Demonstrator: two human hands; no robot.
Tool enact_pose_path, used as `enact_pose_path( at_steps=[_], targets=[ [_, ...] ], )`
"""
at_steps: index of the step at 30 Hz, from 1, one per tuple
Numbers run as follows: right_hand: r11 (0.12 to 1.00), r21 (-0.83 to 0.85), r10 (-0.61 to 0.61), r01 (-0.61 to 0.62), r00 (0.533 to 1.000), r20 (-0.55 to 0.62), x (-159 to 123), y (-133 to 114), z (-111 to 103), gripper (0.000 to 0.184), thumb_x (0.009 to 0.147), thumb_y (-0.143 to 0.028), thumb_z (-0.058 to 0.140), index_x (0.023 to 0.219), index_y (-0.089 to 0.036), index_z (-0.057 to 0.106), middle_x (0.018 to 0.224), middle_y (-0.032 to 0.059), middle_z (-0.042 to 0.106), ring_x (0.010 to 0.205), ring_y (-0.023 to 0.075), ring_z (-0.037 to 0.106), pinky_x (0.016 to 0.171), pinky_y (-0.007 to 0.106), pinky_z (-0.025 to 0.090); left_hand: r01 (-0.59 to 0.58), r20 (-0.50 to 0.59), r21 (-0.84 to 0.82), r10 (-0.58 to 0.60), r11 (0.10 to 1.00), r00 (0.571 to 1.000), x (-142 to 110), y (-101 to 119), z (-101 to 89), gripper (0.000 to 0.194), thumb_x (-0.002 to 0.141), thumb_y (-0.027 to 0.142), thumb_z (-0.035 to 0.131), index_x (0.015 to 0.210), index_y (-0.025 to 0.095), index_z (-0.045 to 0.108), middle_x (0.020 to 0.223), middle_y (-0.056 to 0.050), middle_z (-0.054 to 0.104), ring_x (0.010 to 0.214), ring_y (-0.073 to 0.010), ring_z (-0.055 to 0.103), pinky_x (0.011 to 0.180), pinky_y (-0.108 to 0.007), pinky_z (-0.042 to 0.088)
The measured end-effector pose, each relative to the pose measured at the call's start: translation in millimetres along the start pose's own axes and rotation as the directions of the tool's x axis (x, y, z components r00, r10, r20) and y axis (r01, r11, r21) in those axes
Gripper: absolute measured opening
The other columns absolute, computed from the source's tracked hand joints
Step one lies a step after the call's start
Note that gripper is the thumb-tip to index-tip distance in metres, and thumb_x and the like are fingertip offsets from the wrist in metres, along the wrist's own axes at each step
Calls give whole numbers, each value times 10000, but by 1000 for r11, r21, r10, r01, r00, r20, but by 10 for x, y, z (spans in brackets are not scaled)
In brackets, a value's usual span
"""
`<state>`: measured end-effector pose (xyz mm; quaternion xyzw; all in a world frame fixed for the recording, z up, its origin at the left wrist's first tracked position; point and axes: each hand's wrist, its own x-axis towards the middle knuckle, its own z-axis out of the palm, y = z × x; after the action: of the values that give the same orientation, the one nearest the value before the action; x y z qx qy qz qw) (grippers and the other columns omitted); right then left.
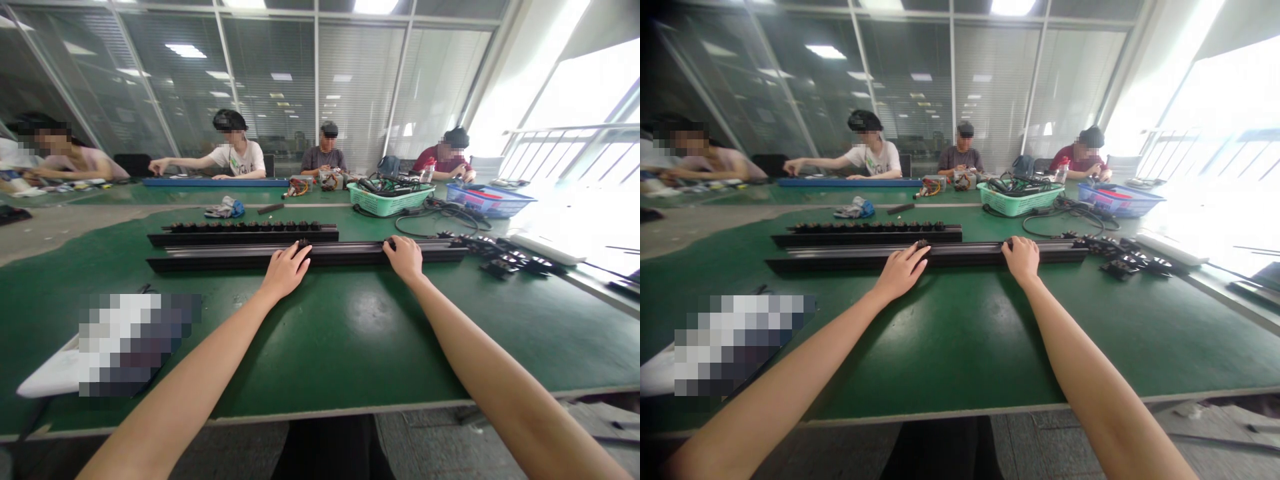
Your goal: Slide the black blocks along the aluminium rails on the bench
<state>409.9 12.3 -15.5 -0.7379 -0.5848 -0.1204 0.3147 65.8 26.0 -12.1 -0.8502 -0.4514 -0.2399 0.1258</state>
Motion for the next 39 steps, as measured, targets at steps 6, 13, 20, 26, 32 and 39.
enact_pose_path(
  at_steps=[6,13,20,26,32,39],
  targets=[
    [1000,15,-4,4,1000,-11,9,25,17,361,992,-351,464,1124,-170,747,1171,168,734,1116,303,608,1020,414,419,3,6,-1,-3,1000,1000,5,5,-9,504,1100,385,351,1537,237,553,1590,-156,535,1446,-295,540,1161,-470,419],
    [999,45,-1,1,1000,-10,27,65,44,363,978,-368,490,1133,-164,748,1170,166,731,1118,308,601,1017,411,437,3,12,4,-3,1000,1000,1,10,-23,497,1100,378,362,1537,235,552,1587,-155,538,1444,-287,541,1165,-459,416],
    [1000,31,-1,2,999,-48,32,71,94,375,965,-360,499,1136,-104,714,1137,215,713,1135,324,586,1083,460,413,-3,11,4,3,1000,1000,3,3,-17,498,1099,382,362,1537,240,551,1587,-149,540,1443,-285,541,1163,-460,420],
    [998,-45,35,-40,995,-93,1,60,73,422,959,-447,541,1106,-86,704,1153,239,695,1169,354,573,1101,505,398,-3,22,14,3,1000,1000,0,8,-20,498,1102,370,379,1549,222,542,1590,-171,530,1452,-291,533,1176,-463,405],
    [992,-65,107,-108,994,-23,-1,34,13,420,984,-484,514,1018,-123,726,1097,213,719,1105,337,618,1004,444,464,2,25,11,-3,1000,1000,-8,14,-29,495,1104,373,385,1555,232,534,1599,-159,523,1468,-283,517,1187,-458,398],
    [989,-63,130,-133,991,-42,2,25,8,411,974,-485,545,1063,-125,722,1090,201,720,1073,327,616,961,426,462,-4,21,20,4,1000,1000,-5,10,-20,496,1105,374,379,1550,226,542,1592,-169,529,1463,-291,524,1182,-464,403]
  ],
)
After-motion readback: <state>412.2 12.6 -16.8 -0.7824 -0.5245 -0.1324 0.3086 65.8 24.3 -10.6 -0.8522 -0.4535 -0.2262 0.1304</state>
